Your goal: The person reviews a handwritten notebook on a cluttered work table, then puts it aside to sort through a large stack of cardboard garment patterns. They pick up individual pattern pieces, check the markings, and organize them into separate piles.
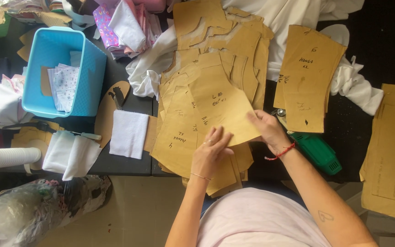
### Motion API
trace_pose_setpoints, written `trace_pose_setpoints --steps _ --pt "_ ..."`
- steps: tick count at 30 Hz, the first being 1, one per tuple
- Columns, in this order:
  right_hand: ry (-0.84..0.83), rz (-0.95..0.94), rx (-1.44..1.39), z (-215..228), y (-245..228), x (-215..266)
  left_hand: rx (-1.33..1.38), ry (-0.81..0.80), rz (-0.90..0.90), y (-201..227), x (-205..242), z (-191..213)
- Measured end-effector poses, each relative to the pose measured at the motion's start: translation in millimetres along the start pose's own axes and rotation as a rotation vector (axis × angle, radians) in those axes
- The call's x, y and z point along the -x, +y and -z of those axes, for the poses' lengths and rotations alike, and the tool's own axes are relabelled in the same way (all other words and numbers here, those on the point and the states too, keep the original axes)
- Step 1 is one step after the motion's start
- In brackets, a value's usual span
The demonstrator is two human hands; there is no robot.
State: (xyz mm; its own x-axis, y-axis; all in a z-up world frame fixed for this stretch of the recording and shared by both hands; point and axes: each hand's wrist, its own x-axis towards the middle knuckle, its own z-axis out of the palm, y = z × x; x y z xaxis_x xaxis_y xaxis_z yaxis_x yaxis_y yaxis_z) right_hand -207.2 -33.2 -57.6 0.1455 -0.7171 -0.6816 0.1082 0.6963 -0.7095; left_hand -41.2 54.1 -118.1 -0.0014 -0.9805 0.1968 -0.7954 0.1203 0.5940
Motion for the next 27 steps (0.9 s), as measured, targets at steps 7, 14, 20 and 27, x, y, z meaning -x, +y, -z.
trace_pose_setpoints --steps 7,14,20,27 --pt "0.643 0.817 0.501 75.1 7.1 -31.9 -0.079 -0.101 -0.045 0.2 -21.5 19.6" --pt "0.969 0.967 1.044 177.5 27.3 -60.2 -0.390 -0.006 -0.151 -34.1 -29.3 -6.5" --pt "0.480 0.815 0.552 51.9 -18.7 10.8 0.034 0.193 -0.171 2.6 -45.4 10.3" --pt "0.158 0.550 0.639 64.4 -18.1 -13.1 0.110 -0.023 -0.585 53.2 -37.8 17.7"
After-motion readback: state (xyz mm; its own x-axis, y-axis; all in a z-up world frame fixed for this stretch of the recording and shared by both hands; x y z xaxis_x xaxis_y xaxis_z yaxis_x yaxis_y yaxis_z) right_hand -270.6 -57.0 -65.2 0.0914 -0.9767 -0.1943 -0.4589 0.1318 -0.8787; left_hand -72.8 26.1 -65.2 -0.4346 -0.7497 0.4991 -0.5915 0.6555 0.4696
